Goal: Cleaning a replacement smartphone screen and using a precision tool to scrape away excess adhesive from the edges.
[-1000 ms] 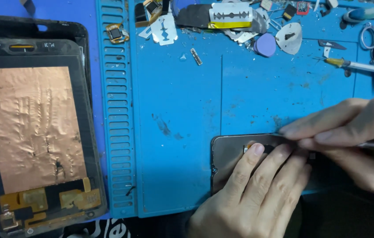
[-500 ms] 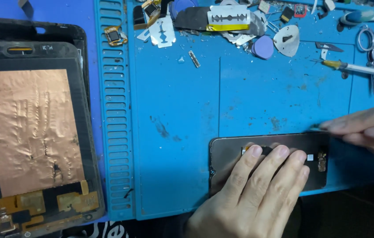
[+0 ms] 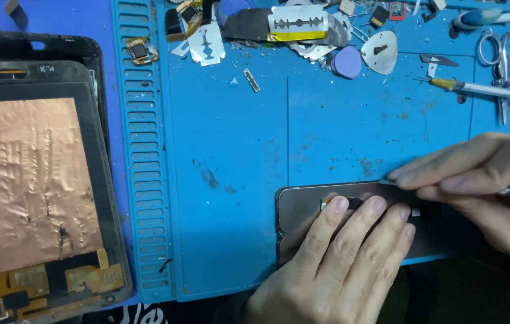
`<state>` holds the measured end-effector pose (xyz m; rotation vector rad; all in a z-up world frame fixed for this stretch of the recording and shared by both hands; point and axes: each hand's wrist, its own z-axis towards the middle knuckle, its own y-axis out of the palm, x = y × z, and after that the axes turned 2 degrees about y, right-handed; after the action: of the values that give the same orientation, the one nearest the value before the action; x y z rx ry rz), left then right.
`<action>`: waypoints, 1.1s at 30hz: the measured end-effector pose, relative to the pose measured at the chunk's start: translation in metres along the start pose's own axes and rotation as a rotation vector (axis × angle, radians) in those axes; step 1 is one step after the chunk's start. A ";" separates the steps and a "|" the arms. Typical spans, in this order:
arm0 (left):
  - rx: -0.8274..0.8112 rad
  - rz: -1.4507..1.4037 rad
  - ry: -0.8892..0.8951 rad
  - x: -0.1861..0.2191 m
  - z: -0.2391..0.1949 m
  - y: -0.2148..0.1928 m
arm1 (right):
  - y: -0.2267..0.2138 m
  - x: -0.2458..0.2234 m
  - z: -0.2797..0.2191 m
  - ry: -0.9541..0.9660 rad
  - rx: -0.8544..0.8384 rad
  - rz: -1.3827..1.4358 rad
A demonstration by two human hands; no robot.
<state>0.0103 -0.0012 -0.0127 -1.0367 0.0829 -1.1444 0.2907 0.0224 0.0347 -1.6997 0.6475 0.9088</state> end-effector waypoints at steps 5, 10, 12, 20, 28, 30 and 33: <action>0.018 -0.120 -0.048 0.001 -0.001 -0.001 | -0.019 0.023 -0.007 0.027 -0.025 -0.087; 0.008 -0.046 -0.024 -0.001 0.002 -0.006 | 0.013 -0.021 0.012 0.010 -0.003 -0.094; 0.000 -0.053 -0.035 0.000 0.003 -0.006 | 0.012 -0.020 0.009 -0.022 -0.040 -0.152; 0.075 -0.085 -0.060 0.000 0.005 -0.006 | 0.030 -0.044 0.028 -0.079 -0.024 -0.075; 0.079 -0.154 -0.062 -0.001 0.004 -0.010 | 0.021 -0.031 0.023 0.142 -0.016 -0.098; 0.072 -0.133 -0.062 0.000 0.005 -0.011 | 0.030 -0.056 0.037 -0.080 -0.072 -0.148; 0.079 -0.128 -0.084 0.000 0.001 -0.008 | 0.019 -0.036 0.029 -0.042 -0.086 -0.192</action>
<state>0.0052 -0.0005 -0.0061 -1.0291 -0.0955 -1.2083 0.2480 0.0437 0.0495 -1.7802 0.4144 0.8429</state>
